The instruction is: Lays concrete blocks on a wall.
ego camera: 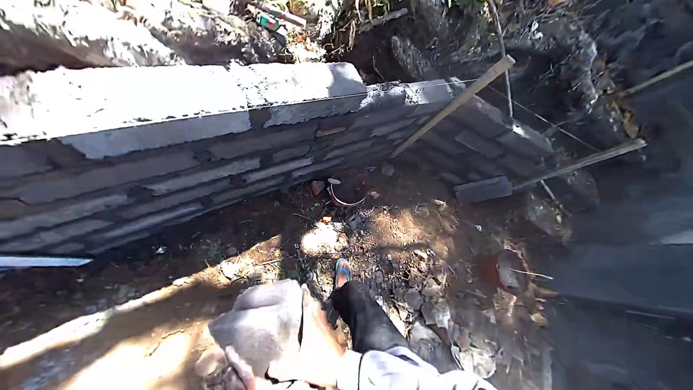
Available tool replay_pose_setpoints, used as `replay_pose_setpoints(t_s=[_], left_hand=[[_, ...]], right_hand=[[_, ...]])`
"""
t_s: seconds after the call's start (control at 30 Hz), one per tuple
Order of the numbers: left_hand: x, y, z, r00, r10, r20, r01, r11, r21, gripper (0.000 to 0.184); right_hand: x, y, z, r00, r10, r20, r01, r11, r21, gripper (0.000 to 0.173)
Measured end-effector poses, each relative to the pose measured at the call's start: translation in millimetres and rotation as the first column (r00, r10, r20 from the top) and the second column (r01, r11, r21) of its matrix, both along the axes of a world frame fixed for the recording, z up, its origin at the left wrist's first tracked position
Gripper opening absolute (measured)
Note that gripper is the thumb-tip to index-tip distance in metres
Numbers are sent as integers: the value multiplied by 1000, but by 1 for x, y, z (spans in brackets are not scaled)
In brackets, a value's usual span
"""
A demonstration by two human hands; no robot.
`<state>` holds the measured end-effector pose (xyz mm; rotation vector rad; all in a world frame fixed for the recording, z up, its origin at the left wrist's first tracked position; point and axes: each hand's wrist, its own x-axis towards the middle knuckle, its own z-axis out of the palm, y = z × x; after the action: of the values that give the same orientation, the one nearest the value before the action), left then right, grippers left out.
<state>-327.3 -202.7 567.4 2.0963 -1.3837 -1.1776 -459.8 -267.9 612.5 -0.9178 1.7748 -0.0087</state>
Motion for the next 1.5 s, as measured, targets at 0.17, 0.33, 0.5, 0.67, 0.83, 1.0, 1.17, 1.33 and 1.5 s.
replay_pose_setpoints(t_s=[0.17,0.33,0.5,0.67,0.83,1.0,1.17,1.33,1.5], left_hand=[[-118,-52,85,899,-118,-421,81,991,-105,136],[-252,-92,72,449,200,-871,-47,979,200,109],[-368,-101,123,494,122,-861,318,896,309,97],[-440,-114,149,492,95,-865,324,903,284,102],[-494,-149,149,631,-182,-754,320,947,39,123],[-536,-209,158,774,-612,-163,561,782,-272,132],[-568,-269,169,750,-660,-44,601,707,-373,128],[-595,-312,183,795,-555,-245,500,828,-252,130],[-626,-346,187,690,-369,-623,352,923,-157,118]], right_hand=[[-177,0,72,955,-274,114,295,921,-253,138],[-330,32,114,819,-465,336,571,718,-399,137],[-414,71,126,547,-608,576,835,448,-320,121],[-467,72,126,444,-658,608,896,323,-304,85],[-513,32,123,542,-730,417,818,345,-461,56],[-521,-56,82,65,-657,751,952,-185,-245,63],[-539,-121,94,6,-625,780,929,-285,-235,63],[-587,-174,125,271,-745,609,817,-156,-555,53],[-656,-250,178,648,-742,-174,296,455,-840,50]])
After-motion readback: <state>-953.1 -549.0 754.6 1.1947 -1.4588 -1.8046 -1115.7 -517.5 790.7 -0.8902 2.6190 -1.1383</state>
